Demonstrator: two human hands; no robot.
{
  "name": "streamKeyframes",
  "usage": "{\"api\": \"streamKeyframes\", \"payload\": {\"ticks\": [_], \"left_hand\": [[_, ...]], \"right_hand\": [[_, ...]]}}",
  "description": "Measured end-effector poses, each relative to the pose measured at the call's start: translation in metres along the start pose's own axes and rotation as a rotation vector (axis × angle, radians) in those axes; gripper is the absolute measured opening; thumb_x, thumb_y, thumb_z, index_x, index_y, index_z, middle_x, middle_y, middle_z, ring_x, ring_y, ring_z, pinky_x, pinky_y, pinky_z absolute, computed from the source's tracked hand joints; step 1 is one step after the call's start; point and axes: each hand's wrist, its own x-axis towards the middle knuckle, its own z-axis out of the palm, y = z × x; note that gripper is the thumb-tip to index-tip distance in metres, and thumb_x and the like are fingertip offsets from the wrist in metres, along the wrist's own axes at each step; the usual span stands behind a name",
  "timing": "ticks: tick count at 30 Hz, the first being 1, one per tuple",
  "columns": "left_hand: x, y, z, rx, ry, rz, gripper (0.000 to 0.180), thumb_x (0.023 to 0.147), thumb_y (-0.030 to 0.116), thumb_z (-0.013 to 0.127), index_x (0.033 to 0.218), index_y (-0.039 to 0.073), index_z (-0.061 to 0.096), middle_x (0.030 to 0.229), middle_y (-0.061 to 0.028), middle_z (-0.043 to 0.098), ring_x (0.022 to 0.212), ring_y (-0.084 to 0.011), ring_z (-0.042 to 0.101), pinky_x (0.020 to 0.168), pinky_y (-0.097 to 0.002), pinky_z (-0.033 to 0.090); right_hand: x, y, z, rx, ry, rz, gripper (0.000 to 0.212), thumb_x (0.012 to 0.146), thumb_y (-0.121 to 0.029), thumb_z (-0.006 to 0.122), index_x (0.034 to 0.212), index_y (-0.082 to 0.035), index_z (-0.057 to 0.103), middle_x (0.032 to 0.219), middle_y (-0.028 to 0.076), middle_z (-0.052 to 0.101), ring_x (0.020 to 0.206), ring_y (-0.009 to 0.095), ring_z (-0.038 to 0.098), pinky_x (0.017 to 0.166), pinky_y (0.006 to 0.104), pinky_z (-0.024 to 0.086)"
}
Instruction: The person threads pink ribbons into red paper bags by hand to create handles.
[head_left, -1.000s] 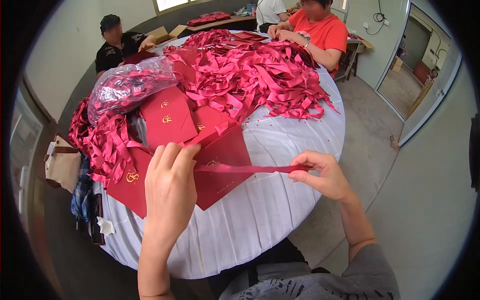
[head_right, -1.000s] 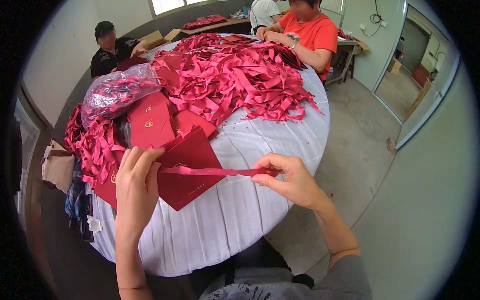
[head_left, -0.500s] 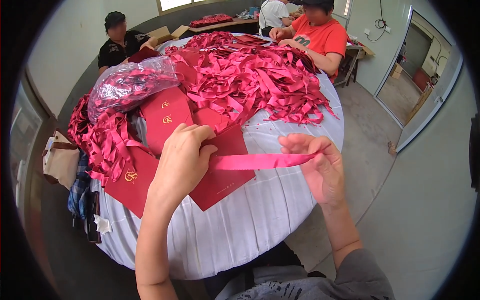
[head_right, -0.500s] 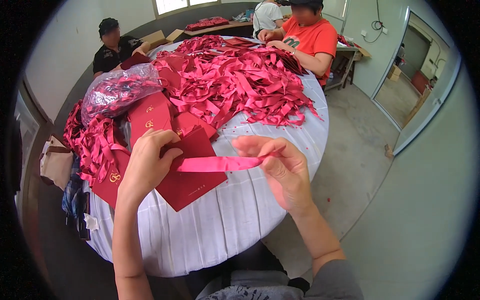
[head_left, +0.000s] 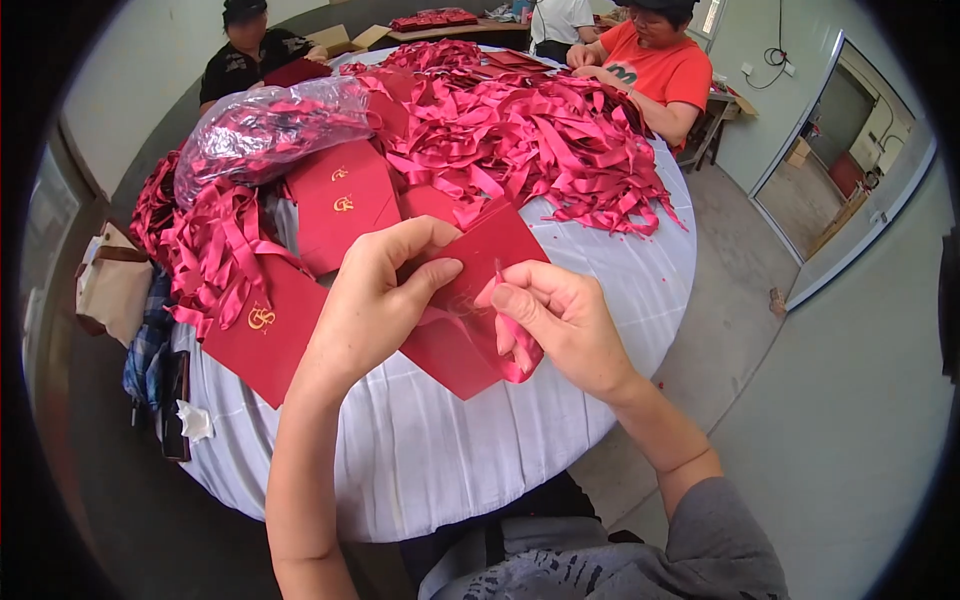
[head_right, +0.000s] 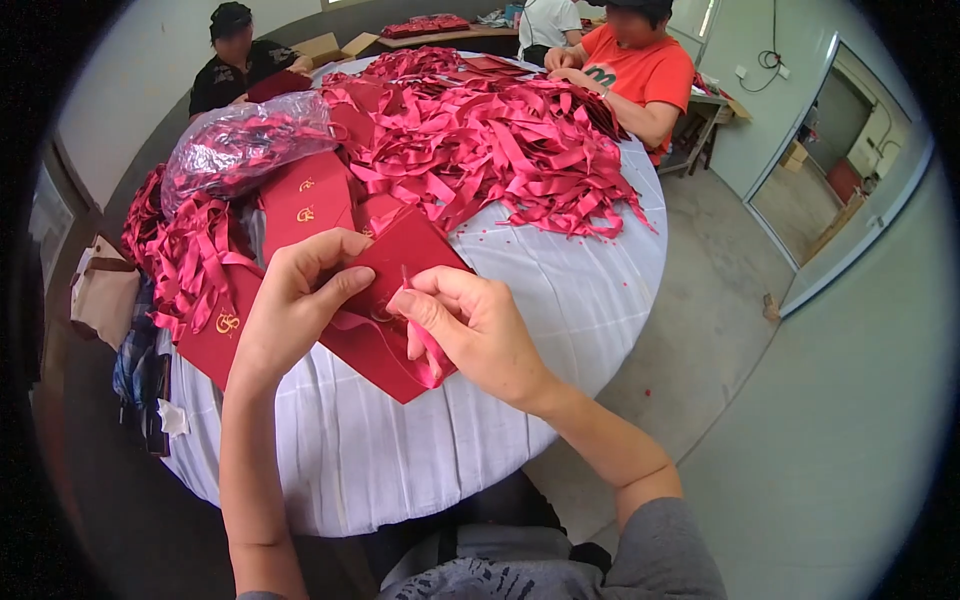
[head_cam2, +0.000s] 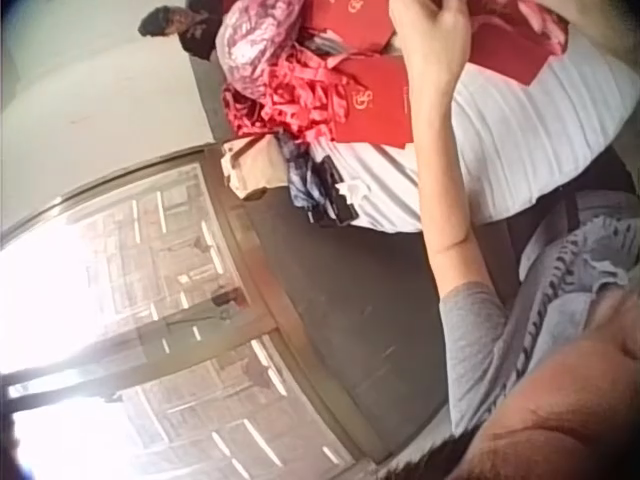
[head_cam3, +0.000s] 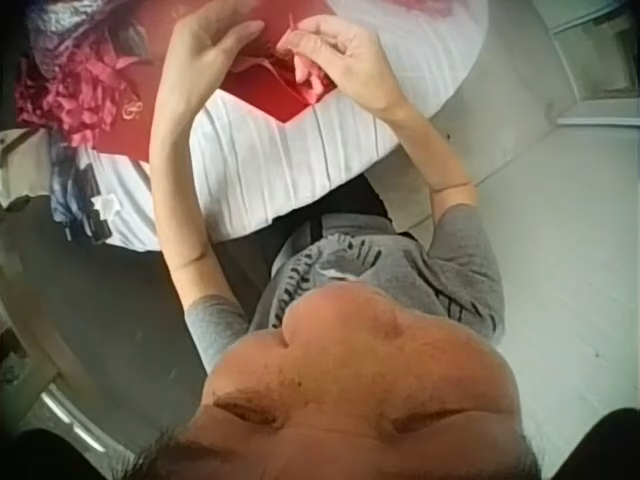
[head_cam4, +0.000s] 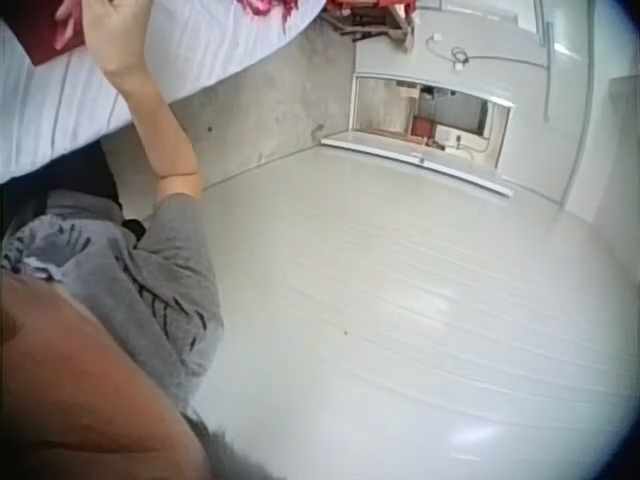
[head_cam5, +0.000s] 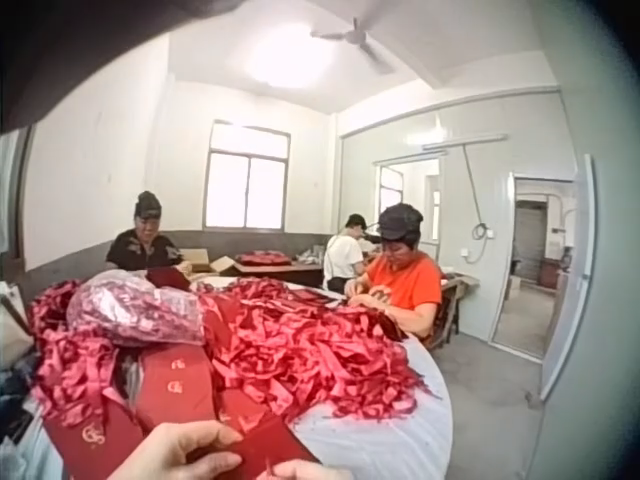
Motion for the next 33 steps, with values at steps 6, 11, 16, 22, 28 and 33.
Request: {"api": "streamKeyframes", "payload": {"ticks": [6,11,16,22,28,33], "left_hand": [[-0.003,0.002,0.001,-0.124,-0.023,-0.087,0.016,0.089,-0.001,0.057,0.104,-0.007,0.058,0.08,-0.0028,0.063,0.075,-0.0061,0.058,0.067,-0.0222,0.05],[-0.003,0.006,0.005,-0.181,-0.036,-0.093,0.017,0.09,-0.001,0.056,0.106,-0.007,0.058,0.082,-0.004,0.064,0.076,-0.0094,0.063,0.068,-0.0237,0.053],[-0.005,0.007,0.009,-0.143,-0.044,-0.054,0.018,0.089,-0.003,0.055,0.106,-0.008,0.058,0.082,-0.0071,0.065,0.076,-0.0116,0.065,0.068,-0.0249,0.055],[-0.01,0.013,0.015,0.063,0.037,0.038,0.016,0.084,-0.003,0.061,0.1,-0.007,0.062,0.079,-0.003,0.064,0.076,-0.0072,0.059,0.07,-0.0227,0.049],[-0.016,0.015,0.022,0.232,0.079,0.176,0.017,0.081,-0.005,0.059,0.097,-0.005,0.062,0.08,-0.012,0.065,0.075,-0.0194,0.063,0.069,-0.0305,0.05],[-0.018,0.017,0.027,0.479,0.105,0.318,0.019,0.077,-0.006,0.061,0.096,-0.004,0.063,0.082,-0.0155,0.063,0.07,-0.0268,0.063,0.064,-0.0327,0.049]], "right_hand": [[0.002,-0.002,0.004,-0.102,0.056,-0.012,0.021,0.094,-0.016,0.056,0.088,0.003,0.06,0.061,0.003,0.058,0.051,0.005,0.052,0.046,0.0203,0.04],[0.003,0.004,0.001,-0.132,0.065,-0.081,0.022,0.094,-0.017,0.056,0.084,0.002,0.061,0.057,0.0,0.054,0.05,0.004,0.05,0.044,0.0199,0.038],[0.003,0.004,0.002,-0.123,0.071,-0.113,0.023,0.095,-0.018,0.055,0.083,0.002,0.061,0.057,0.0,0.054,0.047,0.004,0.049,0.043,0.0203,0.038],[-0.003,0.003,0.006,-0.087,0.13,-0.103,0.025,0.095,-0.018,0.055,0.08,0.002,0.06,0.056,0.0,0.054,0.047,0.003,0.048,0.042,0.0204,0.037],[-0.01,-0.003,0.006,-0.124,0.168,-0.072,0.027,0.095,-0.017,0.055,0.075,0.001,0.06,0.054,0.001,0.054,0.047,0.003,0.048,0.043,0.0207,0.036],[-0.014,0.0,0.012,-0.167,0.228,-0.049,0.026,0.094,-0.015,0.056,0.074,0.001,0.059,0.054,0.0,0.053,0.047,0.003,0.047,0.044,0.0216,0.036]]}}
